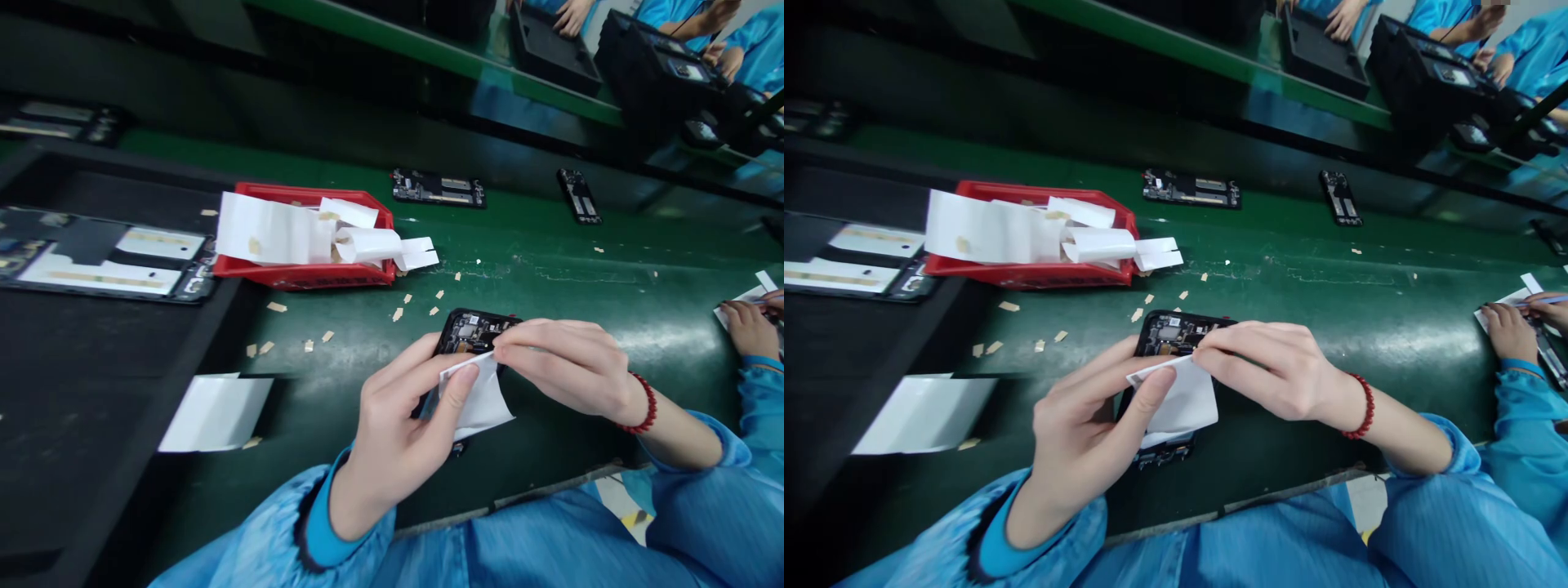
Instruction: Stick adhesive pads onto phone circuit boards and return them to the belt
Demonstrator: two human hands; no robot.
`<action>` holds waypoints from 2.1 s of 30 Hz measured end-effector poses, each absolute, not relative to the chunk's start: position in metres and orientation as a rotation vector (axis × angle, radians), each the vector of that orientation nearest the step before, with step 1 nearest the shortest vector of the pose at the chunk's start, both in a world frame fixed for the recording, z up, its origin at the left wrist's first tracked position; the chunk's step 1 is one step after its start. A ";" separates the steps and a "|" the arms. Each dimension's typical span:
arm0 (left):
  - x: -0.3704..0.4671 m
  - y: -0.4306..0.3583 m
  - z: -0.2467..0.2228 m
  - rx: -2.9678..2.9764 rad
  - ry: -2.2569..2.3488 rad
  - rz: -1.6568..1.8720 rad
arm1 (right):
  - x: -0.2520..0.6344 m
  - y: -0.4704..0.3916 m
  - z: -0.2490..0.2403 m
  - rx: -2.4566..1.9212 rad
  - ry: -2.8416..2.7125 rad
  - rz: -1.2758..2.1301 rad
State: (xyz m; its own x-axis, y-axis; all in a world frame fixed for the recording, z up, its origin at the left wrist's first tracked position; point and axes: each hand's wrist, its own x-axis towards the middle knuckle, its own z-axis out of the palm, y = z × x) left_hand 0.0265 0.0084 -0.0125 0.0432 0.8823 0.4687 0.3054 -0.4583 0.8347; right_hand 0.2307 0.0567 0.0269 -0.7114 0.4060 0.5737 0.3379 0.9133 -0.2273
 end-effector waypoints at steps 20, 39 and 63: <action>0.025 0.005 -0.013 1.920 1.192 1.460 | 0.223 0.058 0.027 -0.796 -2.203 0.506; 0.025 0.004 -0.009 1.881 1.227 1.494 | 0.220 0.055 0.022 -0.742 -2.201 0.504; 0.029 0.008 -0.015 1.810 1.253 1.471 | 0.226 0.052 0.034 -0.739 -2.432 0.228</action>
